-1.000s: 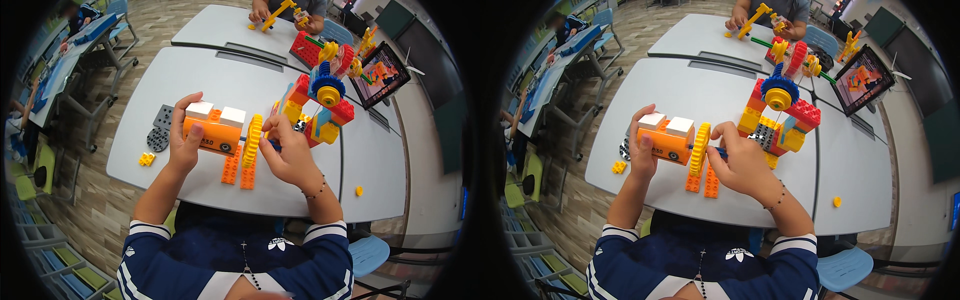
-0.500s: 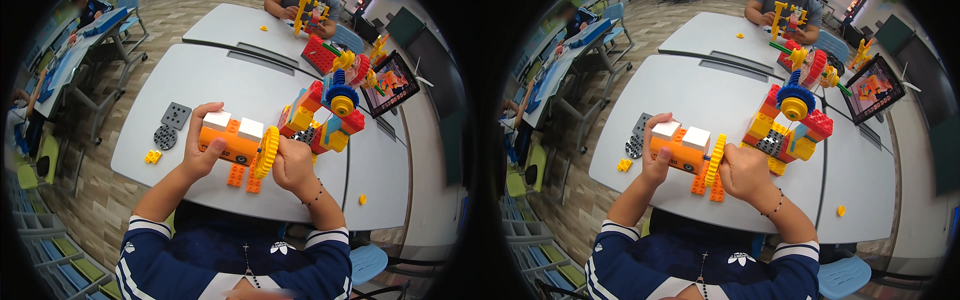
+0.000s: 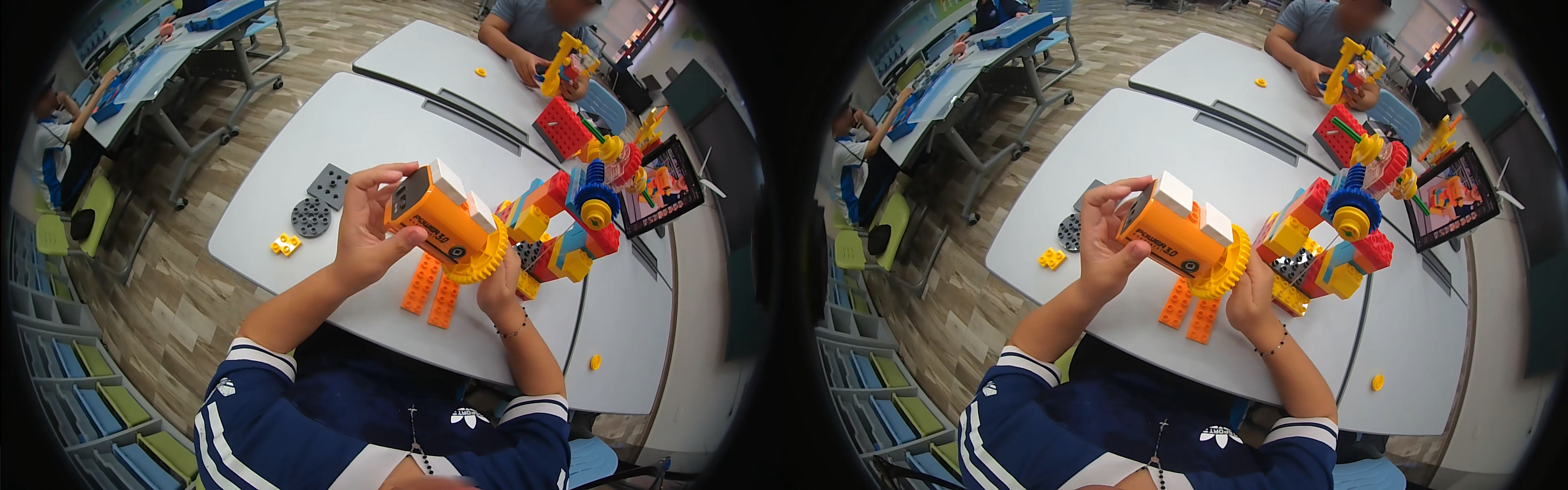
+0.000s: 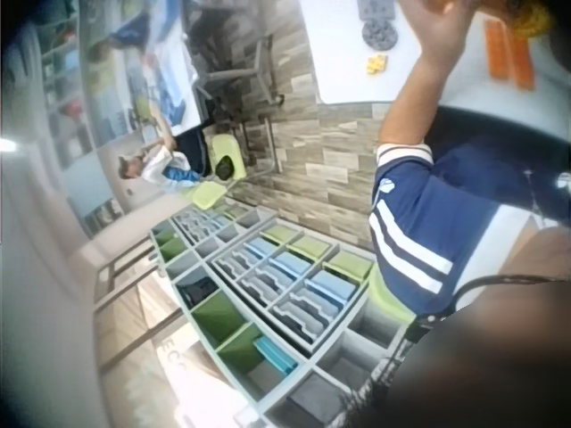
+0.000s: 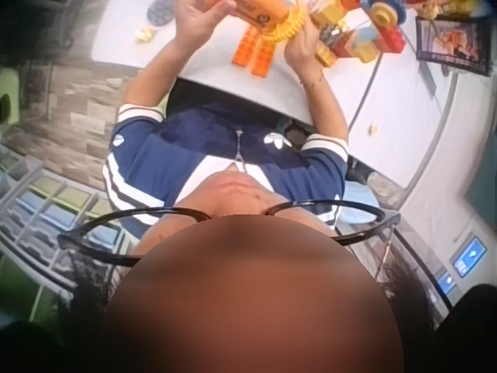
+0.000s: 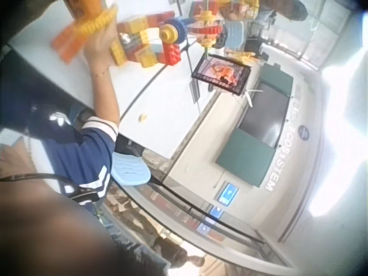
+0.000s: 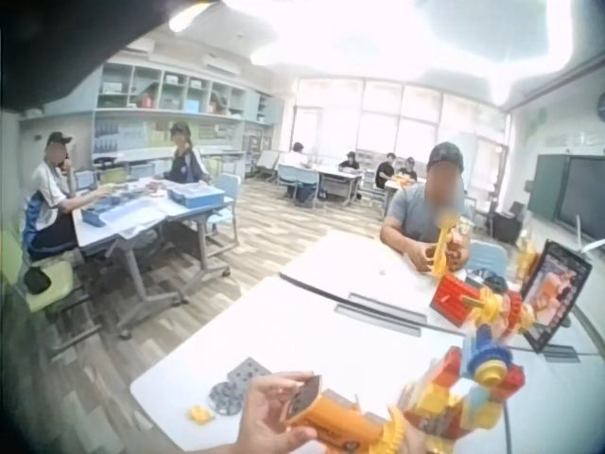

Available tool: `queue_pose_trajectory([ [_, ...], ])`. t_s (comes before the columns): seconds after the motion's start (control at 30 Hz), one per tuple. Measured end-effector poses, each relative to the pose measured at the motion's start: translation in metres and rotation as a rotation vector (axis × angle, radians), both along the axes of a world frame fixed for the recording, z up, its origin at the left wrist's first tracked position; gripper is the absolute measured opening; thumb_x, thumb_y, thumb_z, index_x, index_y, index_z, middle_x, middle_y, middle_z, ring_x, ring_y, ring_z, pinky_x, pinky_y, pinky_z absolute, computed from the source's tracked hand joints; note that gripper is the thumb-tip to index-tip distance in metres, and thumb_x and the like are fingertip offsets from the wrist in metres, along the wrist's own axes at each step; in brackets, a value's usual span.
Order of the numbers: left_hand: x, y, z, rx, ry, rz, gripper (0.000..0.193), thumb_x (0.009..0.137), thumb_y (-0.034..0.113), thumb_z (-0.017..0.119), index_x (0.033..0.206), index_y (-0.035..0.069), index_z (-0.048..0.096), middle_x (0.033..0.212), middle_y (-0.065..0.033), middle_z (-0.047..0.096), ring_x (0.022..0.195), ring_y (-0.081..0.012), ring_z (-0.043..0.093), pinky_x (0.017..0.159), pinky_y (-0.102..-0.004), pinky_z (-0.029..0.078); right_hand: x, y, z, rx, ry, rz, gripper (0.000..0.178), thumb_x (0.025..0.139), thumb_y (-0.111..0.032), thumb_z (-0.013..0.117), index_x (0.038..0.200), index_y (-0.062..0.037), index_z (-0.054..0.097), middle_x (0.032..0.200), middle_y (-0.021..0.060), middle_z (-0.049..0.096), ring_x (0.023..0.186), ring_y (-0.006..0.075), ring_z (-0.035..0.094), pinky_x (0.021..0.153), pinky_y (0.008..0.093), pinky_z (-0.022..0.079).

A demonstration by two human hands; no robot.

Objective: The person assembles a colorful educational construction kit using plastic bricks, gears, and rods. They attach a motor unit to the structure and connect a yellow gear to the motor shaft, following a digital guide displayed on a tablet.

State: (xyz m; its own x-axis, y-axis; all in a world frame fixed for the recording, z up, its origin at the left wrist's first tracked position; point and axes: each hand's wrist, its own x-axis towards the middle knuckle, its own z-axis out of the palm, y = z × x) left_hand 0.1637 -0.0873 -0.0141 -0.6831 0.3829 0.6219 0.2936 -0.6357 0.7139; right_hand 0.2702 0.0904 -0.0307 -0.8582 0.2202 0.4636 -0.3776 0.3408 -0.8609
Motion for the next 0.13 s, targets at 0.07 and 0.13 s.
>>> queue_pose_trajectory([
  [0.07,-0.0027,-0.0007,0.0010,0.008,-0.003,-0.051,0.049,0.087,0.010,0.068,0.124,0.009,0.037,0.144,-0.0196,0.033,0.125,-0.0239,0.047,0.099,-0.0360,0.046,0.0006,-0.0005,-0.0026,0.018,0.006,0.000,0.042,0.090,-0.007,0.030,0.124,0.0066,0.050,0.093,0.0129,0.065,0.077,0.0144,0.061,0.069,0.0246,0.047],
  [0.13,-0.0002,-0.0003,0.0018,-0.005,-0.163,-0.072,0.050,0.085,0.013,0.071,0.123,0.009,0.039,0.144,-0.0190,0.033,0.124,-0.0248,0.048,0.100,-0.0356,0.045,-0.0003,0.0006,-0.0041,0.030,0.010,-0.001,0.043,0.091,-0.008,0.030,0.126,0.0064,0.049,0.094,0.0132,0.065,0.078,0.0141,0.061,0.069,0.0240,0.047],
])
